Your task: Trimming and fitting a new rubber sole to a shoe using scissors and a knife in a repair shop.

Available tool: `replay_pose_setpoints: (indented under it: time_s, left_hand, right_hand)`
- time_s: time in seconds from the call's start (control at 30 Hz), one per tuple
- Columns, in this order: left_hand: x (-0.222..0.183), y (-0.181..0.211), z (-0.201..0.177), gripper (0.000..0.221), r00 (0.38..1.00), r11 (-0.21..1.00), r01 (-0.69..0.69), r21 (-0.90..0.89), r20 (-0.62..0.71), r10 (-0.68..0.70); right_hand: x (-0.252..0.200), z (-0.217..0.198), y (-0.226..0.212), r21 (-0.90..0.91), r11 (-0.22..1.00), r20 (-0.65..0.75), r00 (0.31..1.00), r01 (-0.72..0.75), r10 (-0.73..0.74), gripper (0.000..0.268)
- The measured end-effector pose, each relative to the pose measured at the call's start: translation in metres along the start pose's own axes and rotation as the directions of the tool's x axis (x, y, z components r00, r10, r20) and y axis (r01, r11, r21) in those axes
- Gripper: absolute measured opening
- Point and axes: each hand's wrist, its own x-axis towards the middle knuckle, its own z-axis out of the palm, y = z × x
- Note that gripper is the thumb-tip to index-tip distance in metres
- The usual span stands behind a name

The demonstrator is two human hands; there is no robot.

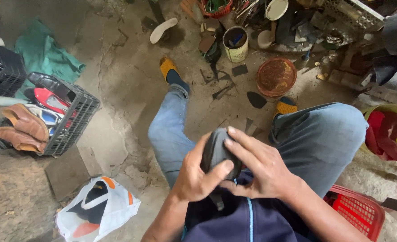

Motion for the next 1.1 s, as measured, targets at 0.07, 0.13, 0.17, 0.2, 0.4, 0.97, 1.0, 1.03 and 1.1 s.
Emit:
replay_pose_setpoints:
  time_s: [0.07,0.13,0.17,0.2,0.4,0.97,1.0,1.03,1.1]
  left_hand:
    - [0.008,-0.01,0.0,0.061,0.995,0.968,0.102,-0.231,0.028,-0.098]
    - [0.014,-0.025,0.004,0.066,0.98,0.873,0.199,-0.445,0.074,-0.186]
    - [0.016,-0.034,0.007,0.062,0.97,0.738,0.226,-0.635,0.077,-0.231]
    - [0.018,-0.043,0.01,0.058,0.958,0.563,0.234,-0.792,0.089,-0.273]
    - [0.02,-0.059,0.009,0.039,0.971,0.51,0.163,-0.845,0.046,-0.235]
    - [-0.009,-0.013,-0.005,0.066,0.999,0.933,-0.006,-0.359,0.042,0.023]
    - [-0.011,-0.01,-0.008,0.067,0.992,0.958,0.012,-0.285,0.125,0.025]
    - [-0.012,-0.01,-0.008,0.067,0.991,0.959,0.006,-0.282,0.128,0.031]
    - [-0.015,-0.01,-0.007,0.065,0.982,0.962,-0.075,-0.263,0.149,0.117]
  right_hand:
    - [0.007,-0.006,0.001,0.073,0.993,0.085,0.993,-0.093,0.087,0.087]
    - [0.016,-0.01,0.004,0.137,0.972,0.175,0.971,-0.19,0.165,0.093]
    - [0.021,-0.012,0.006,0.167,0.951,0.244,0.945,-0.262,0.217,0.095]
    - [0.026,-0.014,0.008,0.191,0.923,0.316,0.911,-0.333,0.264,0.097]
    - [0.038,-0.006,0.022,0.448,0.756,0.365,0.87,-0.476,0.332,0.098]
    - [-0.005,0.0,0.01,0.145,0.989,0.004,1.0,0.015,-0.016,0.091]
    - [-0.012,0.001,0.009,0.026,0.995,0.01,0.995,0.097,-0.097,0.086]
    - [-0.015,0.002,0.009,0.021,0.995,0.004,0.995,0.099,-0.099,0.086]
    - [-0.023,0.006,0.008,-0.032,0.98,-0.068,0.978,0.196,-0.198,0.084]
